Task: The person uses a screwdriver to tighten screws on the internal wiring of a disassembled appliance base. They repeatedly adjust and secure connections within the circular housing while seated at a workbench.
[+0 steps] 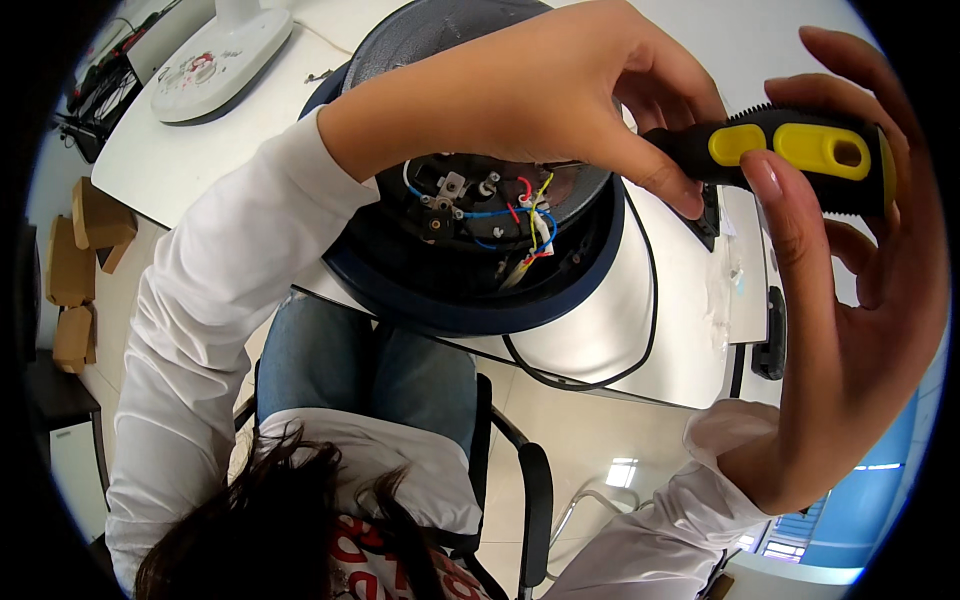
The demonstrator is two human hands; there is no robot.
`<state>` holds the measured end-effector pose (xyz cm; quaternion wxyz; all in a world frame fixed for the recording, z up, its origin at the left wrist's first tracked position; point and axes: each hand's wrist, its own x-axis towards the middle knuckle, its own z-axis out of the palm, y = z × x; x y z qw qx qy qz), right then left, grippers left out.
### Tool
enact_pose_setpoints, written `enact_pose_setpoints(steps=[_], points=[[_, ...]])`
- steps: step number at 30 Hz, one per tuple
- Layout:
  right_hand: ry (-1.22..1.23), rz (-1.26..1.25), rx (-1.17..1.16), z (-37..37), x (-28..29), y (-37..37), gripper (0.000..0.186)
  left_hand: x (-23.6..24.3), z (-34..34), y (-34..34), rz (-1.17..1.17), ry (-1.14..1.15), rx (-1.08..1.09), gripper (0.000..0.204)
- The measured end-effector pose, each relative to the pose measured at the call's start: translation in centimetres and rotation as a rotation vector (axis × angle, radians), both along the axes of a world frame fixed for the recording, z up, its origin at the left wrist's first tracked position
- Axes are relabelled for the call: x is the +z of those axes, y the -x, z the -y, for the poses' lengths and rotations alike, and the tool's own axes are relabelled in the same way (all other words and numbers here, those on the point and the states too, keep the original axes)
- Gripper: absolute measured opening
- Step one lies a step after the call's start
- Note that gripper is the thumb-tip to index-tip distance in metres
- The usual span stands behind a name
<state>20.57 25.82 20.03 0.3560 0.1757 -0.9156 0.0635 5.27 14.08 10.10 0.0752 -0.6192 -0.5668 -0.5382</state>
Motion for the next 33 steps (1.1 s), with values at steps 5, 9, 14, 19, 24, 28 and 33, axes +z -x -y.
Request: enact_pose_setpoints(steps=[5,9,14,19,24,28,33], points=[[0.121,-0.019,0.072,0.2,-0.3,0.0,0.038,-0.8,-0.1,0.4,0.040,-0.124,-0.044,0.046],[0.187,-0.130,0.147,-2.6,-0.1,-1.4,0.042,-2.7,2.7,0.8,-0.026,-0.131,0.195,0.027],[0.292,-0.381,-0.068,-6.0,-1.9,-4.3,0.034,-5.0,4.4,0.8,-0.360,0.091,0.578,0.013],[0.252,-0.425,-0.463,-9.0,-5.6,-7.4,0.038,-4.5,3.6,1.3,-0.465,0.267,0.401,0.014],[0.349,-0.429,-0.518,-9.9,-7.9,-9.0,0.030,-5.0,2.5,1.7,-0.572,0.303,0.405,0.014],[0.365,-0.430,-0.585,-10.8,-9.4,-10.4,0.028,-5.0,2.3,1.6,-0.592,0.307,0.438,0.014],[0.658,-0.371,-0.113,-10.9,-10.1,-9.7,0.036,-5.2,2.1,0.9,-0.647,0.305,0.503,0.014]])
